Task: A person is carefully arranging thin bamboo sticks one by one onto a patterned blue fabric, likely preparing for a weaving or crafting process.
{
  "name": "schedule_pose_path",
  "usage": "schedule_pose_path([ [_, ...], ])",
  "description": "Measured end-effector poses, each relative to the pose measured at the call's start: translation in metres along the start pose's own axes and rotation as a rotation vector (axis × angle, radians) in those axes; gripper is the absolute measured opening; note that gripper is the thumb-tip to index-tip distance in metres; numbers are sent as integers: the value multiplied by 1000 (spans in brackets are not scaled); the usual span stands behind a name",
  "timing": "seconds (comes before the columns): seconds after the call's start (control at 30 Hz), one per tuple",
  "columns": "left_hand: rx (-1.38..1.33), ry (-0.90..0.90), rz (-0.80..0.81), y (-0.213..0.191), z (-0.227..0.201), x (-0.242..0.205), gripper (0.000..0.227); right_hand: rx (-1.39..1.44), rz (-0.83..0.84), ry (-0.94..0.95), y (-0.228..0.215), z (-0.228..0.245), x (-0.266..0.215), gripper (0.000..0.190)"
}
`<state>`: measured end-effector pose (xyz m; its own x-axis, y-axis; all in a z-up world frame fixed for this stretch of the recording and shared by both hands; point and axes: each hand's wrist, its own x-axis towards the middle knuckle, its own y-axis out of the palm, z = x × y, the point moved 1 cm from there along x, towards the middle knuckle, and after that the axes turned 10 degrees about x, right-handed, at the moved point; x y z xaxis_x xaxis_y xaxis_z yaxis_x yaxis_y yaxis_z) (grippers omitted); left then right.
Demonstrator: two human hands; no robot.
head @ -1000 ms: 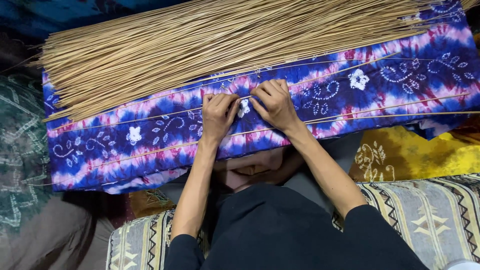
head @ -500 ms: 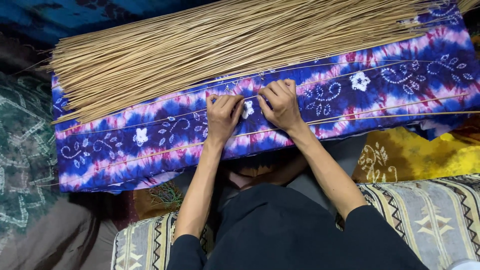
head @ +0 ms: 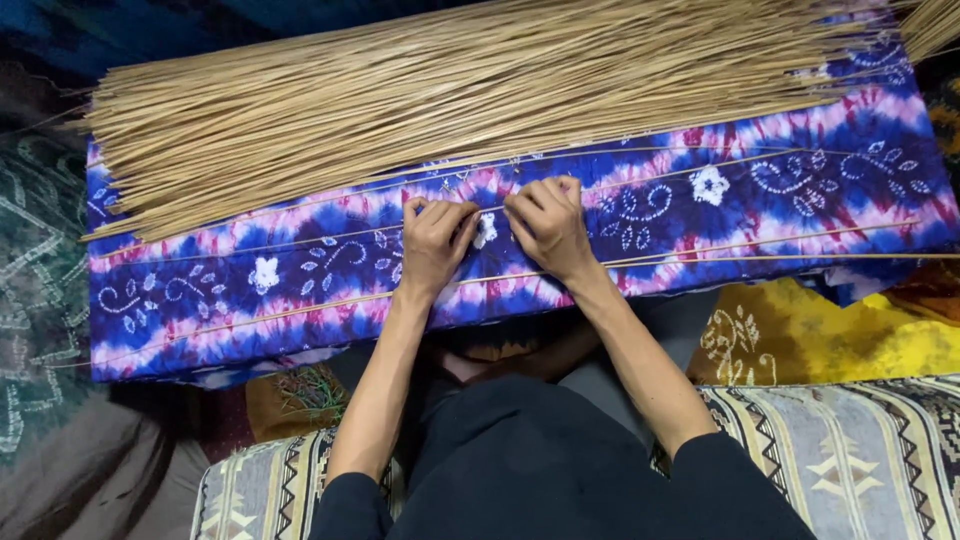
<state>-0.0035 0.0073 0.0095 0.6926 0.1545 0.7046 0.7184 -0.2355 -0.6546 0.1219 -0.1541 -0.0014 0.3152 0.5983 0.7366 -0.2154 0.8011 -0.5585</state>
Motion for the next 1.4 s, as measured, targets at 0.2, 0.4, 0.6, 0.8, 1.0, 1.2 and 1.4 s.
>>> schedule_pose_path([
  [0.2,36,7,-17,-2,-3,3,4,-77,-41,28,-1,-7,-2,5],
  [0.4,43,14,-3,3,-2,3,5,-33,14,-2,14,-5,-6,5],
  [0.6,28,-34,-18,3,0,1,4,-109,-46,57,5,-18,-12,7],
  [0.8,42,29,-9,1,-2,3,3,-5,8,-4,4,7,5,5],
  [1.0,79,37,62,-29,0,15,8,8,-27,21,1,-12,-7,4],
  [1.2,43,2,77,-27,-10,1,6,69,19,-48,10,-2,-5,7],
  [1.4,68,-11,95,-35,-5,-8,5,70,100,-25,-10,-3,-2,10],
])
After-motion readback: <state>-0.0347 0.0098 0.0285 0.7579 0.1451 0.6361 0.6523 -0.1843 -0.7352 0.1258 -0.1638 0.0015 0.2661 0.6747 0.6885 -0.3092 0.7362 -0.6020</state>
